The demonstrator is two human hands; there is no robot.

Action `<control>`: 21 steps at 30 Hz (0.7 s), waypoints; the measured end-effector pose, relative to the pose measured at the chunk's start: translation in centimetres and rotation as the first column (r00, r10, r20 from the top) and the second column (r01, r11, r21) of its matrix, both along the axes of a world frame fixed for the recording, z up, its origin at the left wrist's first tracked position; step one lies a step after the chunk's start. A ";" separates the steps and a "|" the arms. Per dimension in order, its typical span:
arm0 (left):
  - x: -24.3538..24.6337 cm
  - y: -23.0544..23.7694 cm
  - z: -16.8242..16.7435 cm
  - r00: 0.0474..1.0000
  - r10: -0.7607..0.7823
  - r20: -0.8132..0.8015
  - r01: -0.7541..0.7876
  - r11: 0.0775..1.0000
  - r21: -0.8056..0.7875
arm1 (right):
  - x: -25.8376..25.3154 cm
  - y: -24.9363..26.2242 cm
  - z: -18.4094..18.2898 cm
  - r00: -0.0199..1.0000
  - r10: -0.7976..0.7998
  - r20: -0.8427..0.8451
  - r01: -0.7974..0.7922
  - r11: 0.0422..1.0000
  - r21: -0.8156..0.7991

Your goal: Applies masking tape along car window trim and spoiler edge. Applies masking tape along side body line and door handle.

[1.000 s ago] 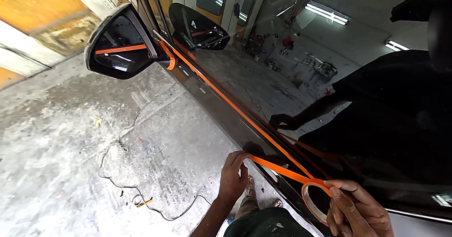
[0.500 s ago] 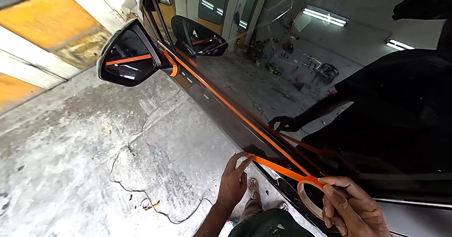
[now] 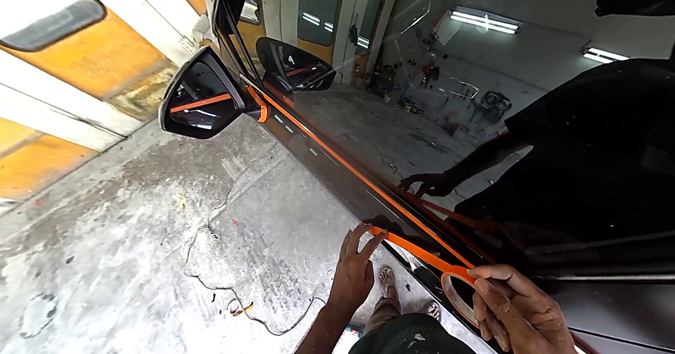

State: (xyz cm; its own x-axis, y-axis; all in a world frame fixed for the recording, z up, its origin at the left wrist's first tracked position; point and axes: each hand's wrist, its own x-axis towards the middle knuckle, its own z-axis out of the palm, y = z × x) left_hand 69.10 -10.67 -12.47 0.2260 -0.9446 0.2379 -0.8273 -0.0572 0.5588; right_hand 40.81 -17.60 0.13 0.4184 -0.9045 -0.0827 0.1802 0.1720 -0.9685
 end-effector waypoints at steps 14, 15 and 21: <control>-0.9 -0.4 1.1 0.994 0.028 0.106 -0.028 1.000 -0.004 | -7.2 3.0 -1.4 0.998 -0.020 -0.053 0.023 0.998 0.059; -1.1 -0.5 1.2 0.992 0.030 0.120 -0.029 1.000 -0.010 | -7.6 3.4 -1.7 0.998 -0.010 -0.056 0.014 0.998 0.058; -1.0 -0.7 1.8 0.983 0.016 0.183 -0.022 0.999 0.028 | -9.7 5.7 -3.1 0.988 0.039 -0.151 -0.031 0.998 0.054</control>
State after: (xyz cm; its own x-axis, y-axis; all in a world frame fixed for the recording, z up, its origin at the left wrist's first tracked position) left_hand 68.07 -11.36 -10.70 0.1991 -0.9479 0.2487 -0.9141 -0.0881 0.3959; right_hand 31.12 -11.89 -3.00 0.4289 -0.8823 -0.1939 0.0248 0.2261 -0.9738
